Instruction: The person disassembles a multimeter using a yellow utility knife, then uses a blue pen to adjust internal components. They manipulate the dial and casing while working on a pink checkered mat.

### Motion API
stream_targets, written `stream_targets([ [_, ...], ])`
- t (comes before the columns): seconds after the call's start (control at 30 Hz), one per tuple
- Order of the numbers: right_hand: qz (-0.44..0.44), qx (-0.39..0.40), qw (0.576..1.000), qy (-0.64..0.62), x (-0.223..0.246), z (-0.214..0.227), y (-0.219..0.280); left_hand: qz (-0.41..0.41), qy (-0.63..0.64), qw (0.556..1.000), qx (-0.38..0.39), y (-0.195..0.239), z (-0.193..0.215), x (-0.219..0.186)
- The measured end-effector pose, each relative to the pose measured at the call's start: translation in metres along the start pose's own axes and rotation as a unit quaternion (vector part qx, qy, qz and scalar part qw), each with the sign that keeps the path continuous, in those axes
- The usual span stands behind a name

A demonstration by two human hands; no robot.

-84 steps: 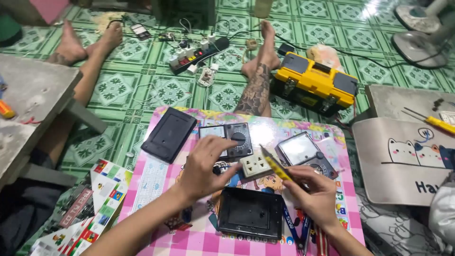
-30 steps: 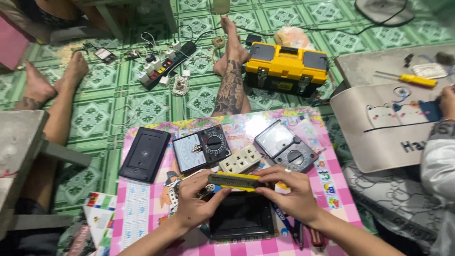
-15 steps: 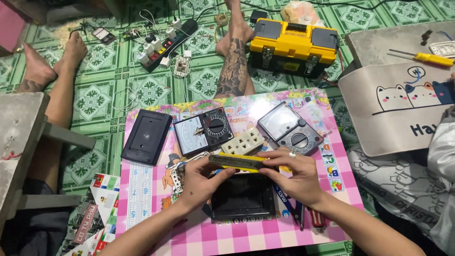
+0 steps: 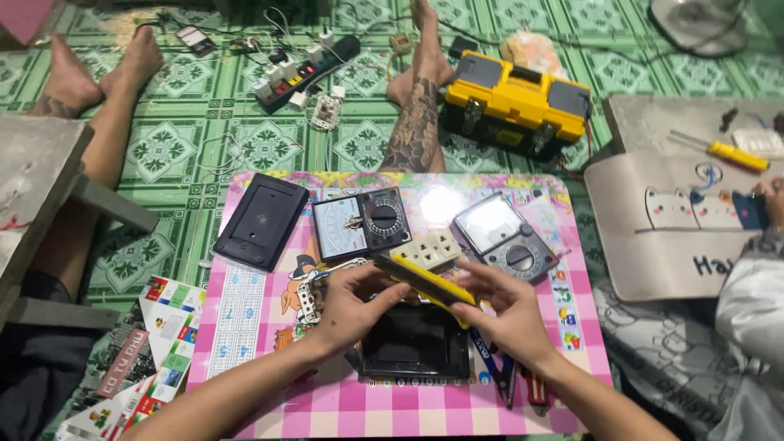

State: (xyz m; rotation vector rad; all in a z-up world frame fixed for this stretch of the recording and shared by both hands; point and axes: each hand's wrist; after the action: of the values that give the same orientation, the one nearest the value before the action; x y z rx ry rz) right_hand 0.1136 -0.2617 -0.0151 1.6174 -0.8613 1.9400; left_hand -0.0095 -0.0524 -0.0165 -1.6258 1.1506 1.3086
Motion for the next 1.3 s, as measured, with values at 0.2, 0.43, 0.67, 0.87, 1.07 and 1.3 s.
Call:
stream_targets([
  [0.2,-0.007,0.084,0.996,-0.011,-0.024,0.001,0.004,-0.012,-0.004,0.999,0.035,-0.001,0.000,0.000],
  [0.43,-0.023,0.234,0.965,-0.114,-0.004,-0.001,0.004,-0.030,-0.064,0.996,0.053,0.003,-0.002,-0.021],
  [0.67,0.007,0.190,0.945,-0.265,-0.026,0.005,0.002,-0.093,-0.153,0.984,-0.009,0.002,0.004,-0.029],
  [0.87,0.000,0.164,0.937,-0.308,-0.023,0.006,0.001,-0.163,-0.196,0.967,-0.002,-0.001,0.006,-0.022],
  [1.07,0.063,0.129,0.951,-0.273,-0.030,0.009,-0.004,-0.325,-0.339,0.883,0.006,-0.009,0.024,-0.008],
  [1.3,0.065,0.050,0.968,-0.239,-0.011,0.011,-0.007,-0.336,-0.552,0.761,-0.058,-0.022,0.039,-0.006],
])
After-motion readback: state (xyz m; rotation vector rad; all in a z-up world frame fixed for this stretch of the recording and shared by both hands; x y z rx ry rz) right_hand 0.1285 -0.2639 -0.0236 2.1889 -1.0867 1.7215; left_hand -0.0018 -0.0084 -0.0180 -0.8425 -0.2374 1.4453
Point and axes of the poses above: each hand's wrist, its own y-axis away from the middle knuckle, its own z-axis out of the back of the hand, x = y × z, and after that the axes turned 9 degrees about z, right-handed
